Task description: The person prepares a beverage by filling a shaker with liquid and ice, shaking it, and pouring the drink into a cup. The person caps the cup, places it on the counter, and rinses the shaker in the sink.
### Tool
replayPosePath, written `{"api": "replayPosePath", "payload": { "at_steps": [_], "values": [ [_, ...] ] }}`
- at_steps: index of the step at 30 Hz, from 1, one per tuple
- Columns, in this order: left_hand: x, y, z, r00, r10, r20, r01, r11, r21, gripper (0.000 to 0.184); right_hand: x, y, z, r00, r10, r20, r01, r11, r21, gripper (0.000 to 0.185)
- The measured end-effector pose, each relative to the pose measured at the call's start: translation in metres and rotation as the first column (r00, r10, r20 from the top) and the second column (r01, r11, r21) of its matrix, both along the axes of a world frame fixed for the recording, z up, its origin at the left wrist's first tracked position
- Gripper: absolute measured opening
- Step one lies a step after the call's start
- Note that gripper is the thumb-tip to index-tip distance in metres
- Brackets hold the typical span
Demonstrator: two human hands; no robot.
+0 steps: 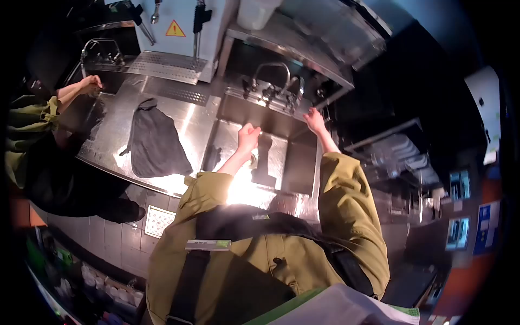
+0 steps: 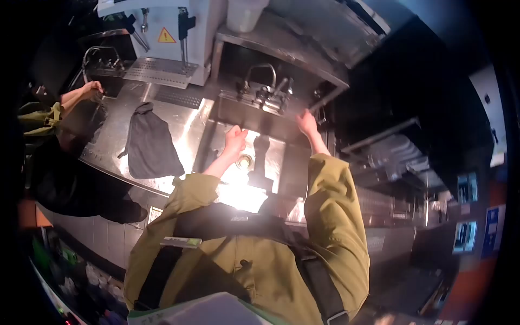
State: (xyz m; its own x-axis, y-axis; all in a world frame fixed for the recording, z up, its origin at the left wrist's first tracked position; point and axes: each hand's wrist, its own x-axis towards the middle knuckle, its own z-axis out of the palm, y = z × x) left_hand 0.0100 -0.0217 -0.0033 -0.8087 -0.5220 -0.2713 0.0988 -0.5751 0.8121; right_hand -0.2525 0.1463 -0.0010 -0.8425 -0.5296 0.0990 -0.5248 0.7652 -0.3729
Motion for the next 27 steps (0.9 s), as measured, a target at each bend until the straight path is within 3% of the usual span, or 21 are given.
{"api": "replayPosePath", "payload": {
  "at_steps": [1, 2, 4, 5, 6, 9, 10, 11, 12, 13, 14, 15, 17, 18, 21, 23, 25, 26, 27],
  "values": [
    [-0.016, -0.071, -0.003, 0.995, 0.034, 0.098, -0.021, 0.991, -0.132, 0.030, -0.010, -0.074, -0.023, 0.997, 0.009, 0.073, -0.002, 0.996, -0.094, 0.053],
    [-0.029, -0.080, -0.011, 0.987, 0.087, 0.137, -0.062, 0.983, -0.175, 0.028, -0.014, -0.083, -0.019, 0.993, 0.049, 0.105, -0.037, 0.993, -0.110, 0.059],
    [-0.055, -0.045, -0.044, 0.956, 0.102, 0.274, -0.072, 0.990, -0.120, 0.022, -0.017, -0.067, -0.008, 0.993, 0.090, 0.071, -0.078, 0.983, -0.164, 0.062],
    [-0.070, -0.044, -0.053, 0.978, 0.063, 0.198, -0.079, 0.994, 0.074, 0.019, -0.056, -0.070, -0.044, 0.989, 0.140, -0.045, -0.147, 0.959, -0.243, 0.059],
    [-0.069, -0.032, -0.070, 0.964, 0.063, 0.257, -0.100, 0.986, 0.133, 0.020, -0.032, -0.077, -0.029, 0.982, -0.004, 0.189, 0.030, 0.990, -0.136, 0.051],
    [-0.086, -0.005, -0.092, 0.947, -0.106, 0.303, -0.017, 0.926, 0.376, 0.017, -0.045, -0.074, -0.044, 0.992, 0.125, 0.020, -0.126, 0.987, 0.100, 0.047],
    [-0.095, 0.009, -0.089, 0.857, -0.161, 0.489, 0.047, 0.970, 0.237, 0.014, -0.044, -0.067, -0.068, 0.988, 0.120, -0.100, -0.144, 0.950, -0.276, 0.048],
    [-0.102, -0.006, -0.091, 0.859, -0.212, 0.467, 0.188, 0.977, 0.098, 0.011, -0.055, -0.053, -0.100, 0.850, 0.248, -0.465, -0.264, 0.964, 0.032, 0.046],
    [-0.108, -0.010, -0.095, 0.848, -0.324, 0.419, 0.360, 0.933, -0.007, 0.009, -0.059, -0.071, -0.059, 0.875, 0.248, -0.416, -0.258, 0.966, 0.033, 0.046],
    [-0.109, -0.004, -0.130, 0.914, -0.330, 0.237, 0.234, 0.905, 0.356, 0.007, -0.027, -0.093, 0.011, 0.992, 0.119, -0.034, -0.120, 0.992, -0.034, 0.051],
    [-0.114, 0.000, -0.128, 0.910, -0.285, 0.303, 0.131, 0.888, 0.440, 0.008, -0.042, -0.086, -0.020, 0.985, 0.165, -0.052, -0.171, 0.972, -0.159, 0.059],
    [-0.117, 0.005, -0.119, 0.897, -0.235, 0.374, 0.015, 0.863, 0.505, 0.010, -0.036, -0.089, -0.015, 0.985, 0.169, -0.046, -0.174, 0.970, -0.168, 0.062],
    [-0.124, 0.010, -0.100, 0.892, -0.265, 0.365, 0.023, 0.835, 0.550, 0.008, -0.031, -0.096, 0.004, 0.991, 0.127, 0.034, -0.119, 0.975, -0.189, 0.059],
    [-0.121, 0.013, -0.101, 0.883, -0.277, 0.380, 0.000, 0.808, 0.589, 0.007, -0.036, -0.088, -0.022, 0.990, 0.137, -0.035, -0.141, 0.982, -0.125, 0.055],
    [-0.128, 0.005, -0.084, 0.909, -0.288, 0.303, 0.034, 0.773, 0.633, 0.012, -0.051, -0.087, -0.015, 0.978, 0.197, 0.066, -0.185, 0.970, -0.158, 0.049],
    [-0.129, -0.002, -0.096, 0.946, -0.291, 0.144, 0.118, 0.722, 0.682, 0.013, -0.054, -0.078, -0.020, 0.966, 0.248, -0.070, -0.256, 0.955, -0.149, 0.048],
    [-0.128, 0.004, -0.096, 0.941, -0.272, 0.200, 0.070, 0.736, 0.673, 0.012, -0.046, -0.069, -0.024, 0.925, 0.231, -0.301, -0.273, 0.957, -0.103, 0.046],
    [-0.126, 0.005, -0.096, 0.944, -0.261, 0.203, 0.051, 0.722, 0.690, 0.012, -0.015, -0.071, -0.010, 0.959, 0.110, -0.262, -0.155, 0.975, -0.158, 0.041],
    [-0.125, 0.007, -0.095, 0.947, -0.248, 0.205, 0.031, 0.703, 0.710, 0.012, 0.012, -0.068, -0.008, 0.995, -0.029, -0.098, 0.016, 0.991, -0.131, 0.033]
  ]
}}
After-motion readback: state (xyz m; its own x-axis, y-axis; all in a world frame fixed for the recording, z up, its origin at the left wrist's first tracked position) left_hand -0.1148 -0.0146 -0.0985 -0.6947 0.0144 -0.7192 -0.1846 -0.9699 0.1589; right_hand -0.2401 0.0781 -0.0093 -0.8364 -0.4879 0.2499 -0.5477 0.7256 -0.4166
